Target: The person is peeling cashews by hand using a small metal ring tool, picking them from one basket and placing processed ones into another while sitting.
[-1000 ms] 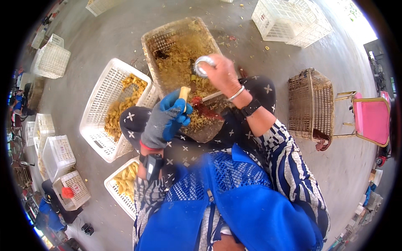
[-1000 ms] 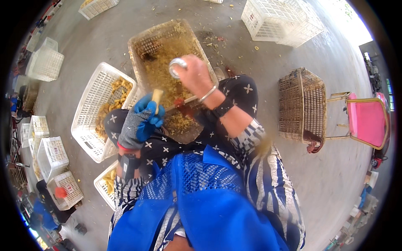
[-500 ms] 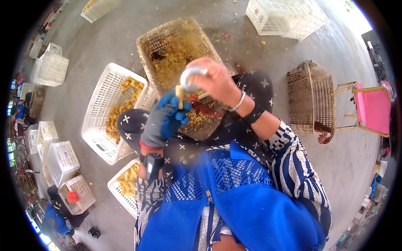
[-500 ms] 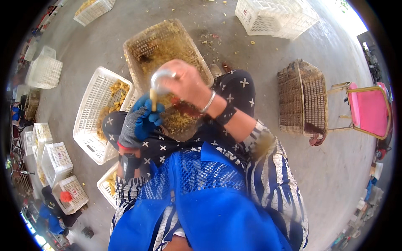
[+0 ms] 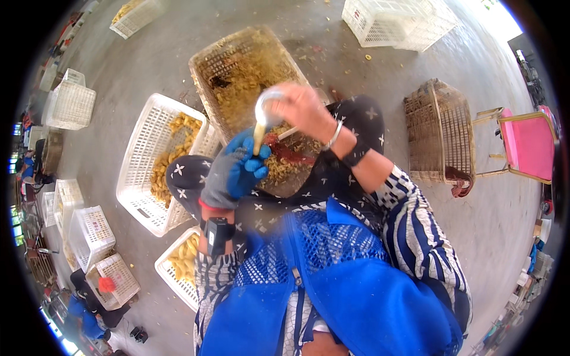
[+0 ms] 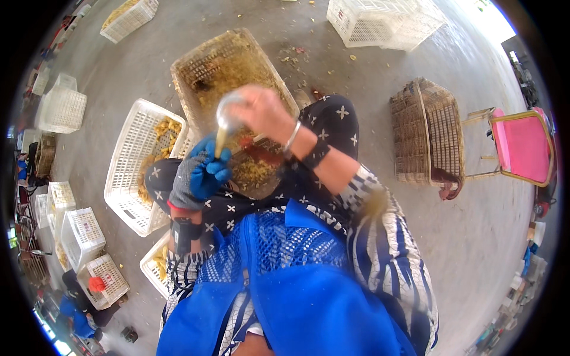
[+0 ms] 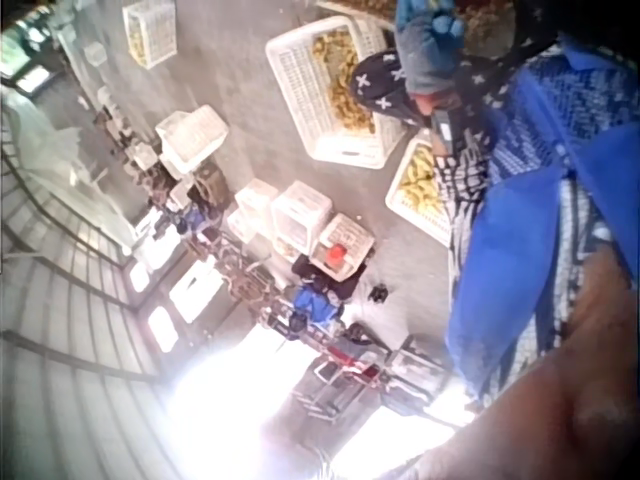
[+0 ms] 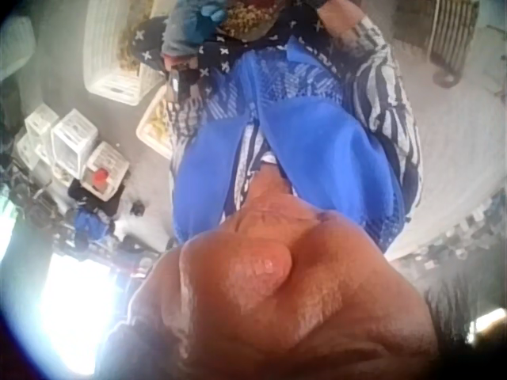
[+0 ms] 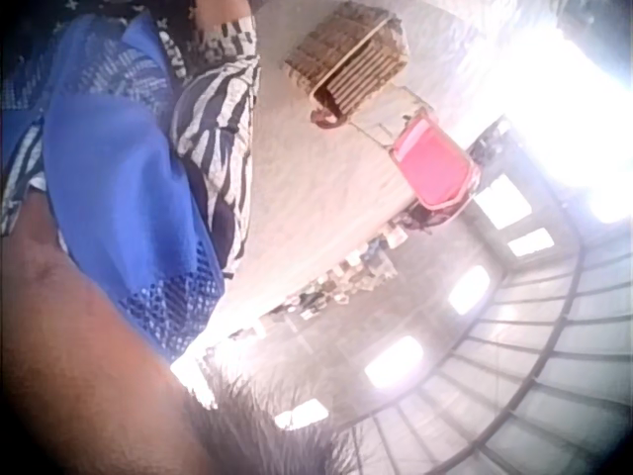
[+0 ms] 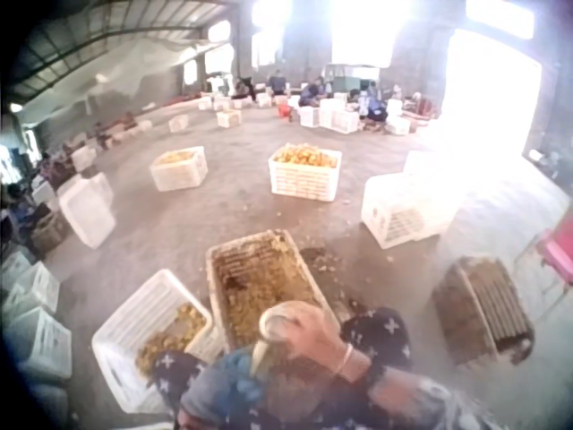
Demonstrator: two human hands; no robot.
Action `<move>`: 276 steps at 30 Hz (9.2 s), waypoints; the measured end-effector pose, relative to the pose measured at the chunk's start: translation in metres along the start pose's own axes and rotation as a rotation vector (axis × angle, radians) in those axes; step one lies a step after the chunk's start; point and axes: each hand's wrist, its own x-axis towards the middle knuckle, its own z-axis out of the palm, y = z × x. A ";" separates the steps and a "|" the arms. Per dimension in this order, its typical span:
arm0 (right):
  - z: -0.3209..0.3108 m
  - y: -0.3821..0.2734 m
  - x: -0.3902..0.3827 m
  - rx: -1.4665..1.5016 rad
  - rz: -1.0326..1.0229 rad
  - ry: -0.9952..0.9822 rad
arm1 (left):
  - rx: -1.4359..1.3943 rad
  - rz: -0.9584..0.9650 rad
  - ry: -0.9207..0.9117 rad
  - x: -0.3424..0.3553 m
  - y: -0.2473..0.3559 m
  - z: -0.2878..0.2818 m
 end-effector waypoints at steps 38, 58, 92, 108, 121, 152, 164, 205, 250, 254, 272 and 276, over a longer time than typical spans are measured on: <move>-0.019 0.006 0.007 -0.045 0.138 0.076 | 0.624 0.056 0.330 -0.003 -0.007 0.040; 0.006 -0.018 -0.018 0.160 0.291 -0.007 | 0.414 0.152 0.186 0.003 -0.023 0.018; 0.022 -0.006 -0.022 -0.017 0.022 0.132 | 0.433 0.292 0.507 -0.003 -0.025 0.025; -0.001 0.019 -0.017 0.226 0.397 0.108 | 0.317 0.297 0.484 -0.005 -0.035 0.011; 0.017 -0.015 -0.019 0.397 0.476 0.134 | 0.087 0.152 0.425 0.001 -0.030 0.014; 0.028 -0.004 -0.019 0.547 0.597 0.064 | -0.053 0.026 0.260 0.000 -0.030 -0.008; 0.010 0.021 -0.013 -0.178 0.170 0.243 | -0.443 -0.032 0.102 0.011 -0.030 -0.013; 0.047 -0.018 -0.063 0.705 0.819 0.098 | 0.529 0.146 0.406 -0.002 -0.011 0.009; -0.087 0.069 0.024 0.847 0.605 0.517 | 0.979 -0.022 0.310 0.093 0.009 -0.060; -0.101 0.084 0.018 0.894 0.568 0.605 | 1.255 0.058 0.045 0.186 0.000 -0.097; -0.113 0.029 0.006 1.080 0.923 0.728 | 2.352 -0.237 -0.387 0.319 -0.140 -0.216; -0.109 0.025 0.006 1.035 0.940 0.603 | 2.230 -0.271 -0.250 0.307 -0.144 -0.234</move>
